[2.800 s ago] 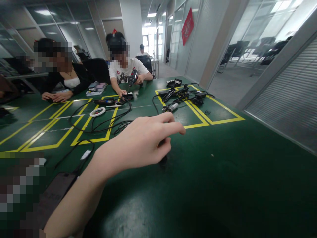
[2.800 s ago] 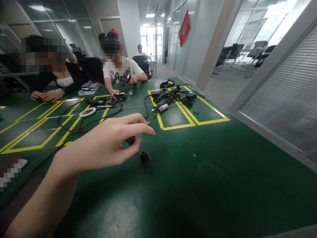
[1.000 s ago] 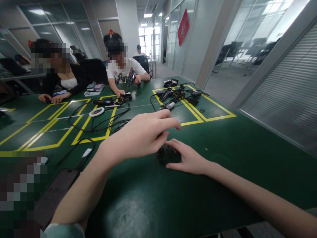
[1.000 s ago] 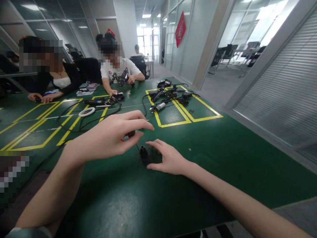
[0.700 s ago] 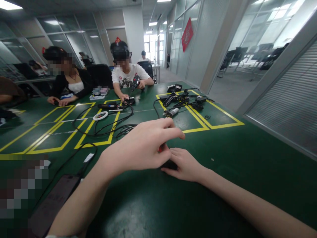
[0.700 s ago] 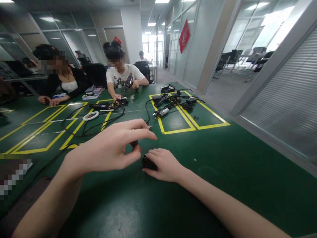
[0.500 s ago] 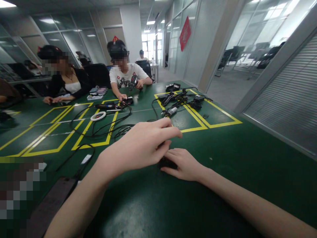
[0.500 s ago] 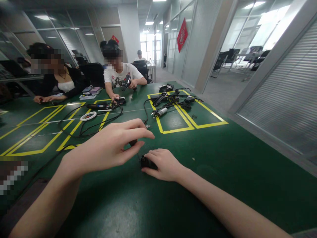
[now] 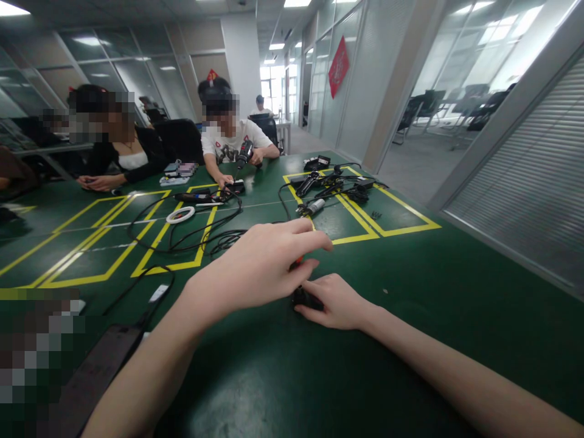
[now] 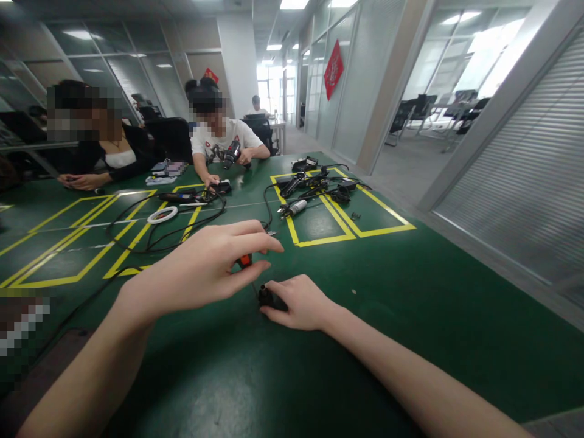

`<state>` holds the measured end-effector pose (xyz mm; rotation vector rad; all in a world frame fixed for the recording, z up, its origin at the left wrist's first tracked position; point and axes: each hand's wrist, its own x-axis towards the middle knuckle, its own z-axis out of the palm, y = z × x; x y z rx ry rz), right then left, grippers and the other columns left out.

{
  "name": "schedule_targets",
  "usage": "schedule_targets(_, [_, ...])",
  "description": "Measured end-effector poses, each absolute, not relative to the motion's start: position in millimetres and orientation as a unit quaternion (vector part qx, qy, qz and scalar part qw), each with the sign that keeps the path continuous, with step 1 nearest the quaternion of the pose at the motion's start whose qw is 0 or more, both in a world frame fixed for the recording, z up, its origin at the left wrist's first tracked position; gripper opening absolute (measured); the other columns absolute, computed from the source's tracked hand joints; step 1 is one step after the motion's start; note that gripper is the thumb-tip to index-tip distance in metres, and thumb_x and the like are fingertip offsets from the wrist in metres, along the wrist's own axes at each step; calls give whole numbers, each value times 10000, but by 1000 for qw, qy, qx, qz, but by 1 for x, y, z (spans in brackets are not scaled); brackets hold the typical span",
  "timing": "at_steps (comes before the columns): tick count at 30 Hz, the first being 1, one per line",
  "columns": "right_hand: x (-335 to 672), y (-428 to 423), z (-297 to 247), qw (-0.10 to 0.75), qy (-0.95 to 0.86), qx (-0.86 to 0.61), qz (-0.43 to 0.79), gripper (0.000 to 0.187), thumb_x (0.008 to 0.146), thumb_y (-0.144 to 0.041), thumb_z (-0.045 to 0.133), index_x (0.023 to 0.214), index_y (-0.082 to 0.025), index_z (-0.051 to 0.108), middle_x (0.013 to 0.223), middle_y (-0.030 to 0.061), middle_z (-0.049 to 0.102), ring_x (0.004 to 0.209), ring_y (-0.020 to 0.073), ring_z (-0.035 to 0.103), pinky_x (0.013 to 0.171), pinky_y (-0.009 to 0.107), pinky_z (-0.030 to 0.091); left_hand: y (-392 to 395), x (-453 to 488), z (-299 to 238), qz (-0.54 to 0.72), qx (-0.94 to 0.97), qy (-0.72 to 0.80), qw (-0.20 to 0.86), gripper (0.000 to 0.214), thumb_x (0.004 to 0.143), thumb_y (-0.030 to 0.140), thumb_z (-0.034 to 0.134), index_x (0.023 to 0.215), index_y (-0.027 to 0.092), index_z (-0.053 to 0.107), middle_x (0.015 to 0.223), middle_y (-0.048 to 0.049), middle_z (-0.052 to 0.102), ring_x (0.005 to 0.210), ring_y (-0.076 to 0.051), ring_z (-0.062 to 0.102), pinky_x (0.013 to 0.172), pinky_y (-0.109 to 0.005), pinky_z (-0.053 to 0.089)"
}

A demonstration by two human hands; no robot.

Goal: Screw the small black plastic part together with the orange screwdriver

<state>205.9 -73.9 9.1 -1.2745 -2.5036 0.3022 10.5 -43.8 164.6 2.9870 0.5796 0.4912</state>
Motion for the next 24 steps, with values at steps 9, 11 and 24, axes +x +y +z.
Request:
schedule_targets(9, [207, -73, 8, 123, -876, -454, 103, 251, 970, -417, 608, 985, -171, 657, 788, 80, 783, 674, 228, 723, 597, 292, 333, -46, 8, 167, 162, 971, 169, 54, 359, 886, 56, 534, 1173, 198, 698, 1060, -63, 670, 898, -189, 683, 749, -259, 487])
schedule_targets(11, [206, -73, 11, 111, -876, -459, 100, 276, 973, -422, 605, 1033, -158, 663, 811, 94, 794, 693, 242, 738, 596, 299, 328, -45, 7, 166, 160, 971, 169, 49, 358, 907, 52, 522, 1176, 213, 697, 1088, -58, 679, 899, -178, 689, 748, -253, 484])
schedule_targets(24, [208, -76, -2, 164, -873, -447, 106, 210, 954, -382, 579, 903, -195, 663, 830, 91, 813, 739, 275, 764, 602, 319, 384, -46, 18, 160, 169, 974, 153, 1, 270, 880, 114, 522, 1056, 190, 711, 995, -43, 693, 793, -159, 632, 701, -272, 456])
